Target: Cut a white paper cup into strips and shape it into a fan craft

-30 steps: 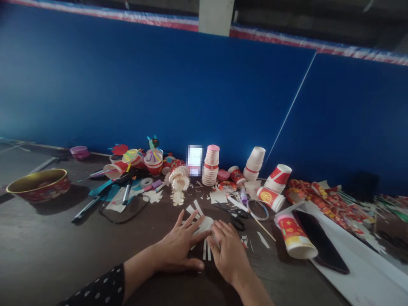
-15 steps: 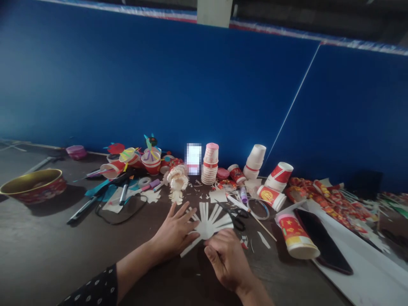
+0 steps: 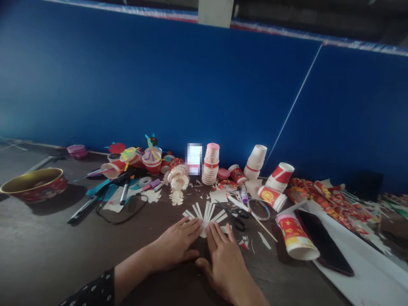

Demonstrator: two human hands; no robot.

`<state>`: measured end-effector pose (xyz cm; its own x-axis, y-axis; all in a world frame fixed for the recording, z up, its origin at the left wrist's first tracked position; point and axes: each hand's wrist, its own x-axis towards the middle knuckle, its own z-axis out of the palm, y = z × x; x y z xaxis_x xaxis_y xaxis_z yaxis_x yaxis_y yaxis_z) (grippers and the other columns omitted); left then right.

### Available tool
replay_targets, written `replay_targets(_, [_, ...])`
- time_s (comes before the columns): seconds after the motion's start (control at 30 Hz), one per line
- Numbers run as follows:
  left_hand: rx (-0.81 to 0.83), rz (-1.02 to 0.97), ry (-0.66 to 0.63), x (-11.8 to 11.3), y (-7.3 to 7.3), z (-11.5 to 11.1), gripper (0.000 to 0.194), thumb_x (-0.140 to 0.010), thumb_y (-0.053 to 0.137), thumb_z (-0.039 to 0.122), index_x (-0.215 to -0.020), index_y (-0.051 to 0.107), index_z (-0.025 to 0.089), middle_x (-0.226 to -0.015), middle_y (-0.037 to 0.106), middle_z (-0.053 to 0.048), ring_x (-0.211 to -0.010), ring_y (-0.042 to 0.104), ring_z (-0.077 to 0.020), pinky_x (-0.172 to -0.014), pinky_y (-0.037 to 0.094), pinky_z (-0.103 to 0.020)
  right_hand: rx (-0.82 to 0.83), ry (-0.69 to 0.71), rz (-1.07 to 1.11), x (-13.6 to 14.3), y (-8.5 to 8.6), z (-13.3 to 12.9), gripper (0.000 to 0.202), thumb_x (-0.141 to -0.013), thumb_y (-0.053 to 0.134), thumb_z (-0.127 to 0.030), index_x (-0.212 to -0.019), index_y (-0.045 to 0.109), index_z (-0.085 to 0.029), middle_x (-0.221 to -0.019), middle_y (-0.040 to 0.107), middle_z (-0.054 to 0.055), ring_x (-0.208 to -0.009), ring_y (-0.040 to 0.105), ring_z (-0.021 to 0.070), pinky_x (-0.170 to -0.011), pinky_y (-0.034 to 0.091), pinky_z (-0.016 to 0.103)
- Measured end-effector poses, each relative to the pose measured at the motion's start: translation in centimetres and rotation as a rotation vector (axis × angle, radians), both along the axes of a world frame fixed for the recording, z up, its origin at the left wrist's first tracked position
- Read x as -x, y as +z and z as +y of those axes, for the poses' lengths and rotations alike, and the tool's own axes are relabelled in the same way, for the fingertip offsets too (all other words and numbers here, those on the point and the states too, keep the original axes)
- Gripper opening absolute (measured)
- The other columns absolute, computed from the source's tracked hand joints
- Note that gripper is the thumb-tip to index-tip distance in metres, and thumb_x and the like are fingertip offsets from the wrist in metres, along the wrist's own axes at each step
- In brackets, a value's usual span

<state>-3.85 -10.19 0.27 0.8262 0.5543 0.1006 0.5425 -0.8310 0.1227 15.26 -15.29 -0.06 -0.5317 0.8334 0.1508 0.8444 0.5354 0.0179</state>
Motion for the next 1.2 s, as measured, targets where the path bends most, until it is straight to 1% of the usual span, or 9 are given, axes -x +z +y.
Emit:
replay_targets(0.13, [0.030,0.046,-0.017,0.2,0.6,0.0,0.076,-0.081,0.032,0.064,-0.134,0.035,0.009,-0.138,0.036,-0.018,-0.130,0.029,-0.0291,-0.105,0.018,-0.051,0.043,-0.022,0.028,0.1,0.3,-0.6,0.063,-0.090,0.033,-0.049,-0.136,0.032,-0.006,-0.138,0.035,0.019,-0.128,0.031,0.0334,-0.102,0.022,0.062])
replay_targets(0.27, [0.032,0.047,-0.016,0.4,1.0,-0.1,0.079,-0.078,0.030,0.069,-0.133,0.037,0.012,-0.137,0.038,-0.017,-0.130,0.026,-0.0319,-0.105,0.014,-0.055,0.060,-0.038,0.062,0.2,0.3,-1.0,0.060,-0.089,0.037,-0.044,-0.138,0.030,-0.010,-0.139,0.034,0.016,-0.129,0.030,0.0325,-0.102,0.020,0.062])
replay_targets(0.43, [0.066,-0.032,0.017,0.7,0.6,-0.1,0.072,-0.081,0.026,0.066,-0.136,0.032,0.019,-0.140,0.037,-0.010,-0.131,0.024,-0.0315,-0.104,0.016,-0.055,0.028,-0.018,0.136,-0.2,-0.2,-0.8,0.056,-0.091,0.034,-0.044,-0.137,0.031,-0.012,-0.138,0.037,0.015,-0.128,0.032,0.0317,-0.100,0.022,0.064])
replay_targets(0.53, [0.087,-0.068,0.032,0.7,0.4,0.1,0.067,-0.084,0.026,0.063,-0.133,0.038,0.019,-0.138,0.039,-0.010,-0.131,0.024,-0.0296,-0.105,0.015,-0.053,0.001,-0.091,0.199,-0.6,-0.1,-0.4,0.051,-0.094,0.027,-0.037,-0.137,0.031,-0.010,-0.137,0.039,0.014,-0.129,0.032,0.0278,-0.102,0.024,0.059])
replay_targets(0.6, [0.090,-0.090,0.052,0.7,0.5,0.2,0.068,-0.084,0.026,0.062,-0.133,0.037,0.016,-0.140,0.037,-0.012,-0.132,0.025,-0.0289,-0.106,0.015,-0.052,-0.025,-0.134,0.221,-0.8,0.1,-0.2,0.050,-0.094,0.026,-0.036,-0.135,0.033,-0.008,-0.137,0.040,0.015,-0.129,0.032,0.0274,-0.103,0.024,0.058])
replay_targets(0.73, [0.059,-0.127,0.085,0.7,0.9,0.3,0.073,-0.083,0.027,0.064,-0.134,0.035,0.013,-0.141,0.032,-0.015,-0.132,0.022,-0.0307,-0.105,0.013,-0.055,-0.001,-0.103,0.182,-0.8,0.9,-0.3,0.047,-0.093,0.032,-0.038,-0.129,0.045,-0.011,-0.131,0.048,0.013,-0.127,0.034,0.0296,-0.103,0.021,0.060])
replay_targets(0.9, [0.052,-0.085,-0.010,1.0,0.9,0.3,0.062,-0.084,0.032,0.061,-0.124,0.048,0.017,-0.133,0.046,-0.011,-0.130,0.027,-0.0310,-0.106,0.009,-0.055,0.001,-0.072,0.165,-0.5,1.4,-0.4,0.045,-0.092,0.034,-0.040,-0.125,0.050,-0.013,-0.127,0.053,0.013,-0.125,0.037,0.0318,-0.101,0.019,0.063])
replay_targets(0.97, [0.042,-0.081,-0.030,1.1,0.8,0.3,0.060,-0.084,0.034,0.061,-0.123,0.050,0.018,-0.130,0.050,-0.011,-0.129,0.030,-0.0308,-0.106,0.010,-0.055,-0.004,-0.047,0.167,-0.4,1.4,-0.4,0.044,-0.092,0.036,-0.040,-0.124,0.051,-0.014,-0.125,0.055,0.013,-0.125,0.038,0.0319,-0.101,0.021,0.063])
replay_targets(1.2, [0.059,-0.047,-0.042,1.2,1.0,0.3,0.066,-0.082,0.032,0.064,-0.125,0.049,0.017,-0.132,0.046,-0.013,-0.128,0.032,-0.0318,-0.104,0.015,-0.055,-0.041,-0.040,0.121,0.5,0.8,-0.4,0.046,-0.088,0.043,-0.040,-0.118,0.056,-0.008,-0.120,0.057,0.018,-0.119,0.046,0.0316,-0.100,0.030,0.054])
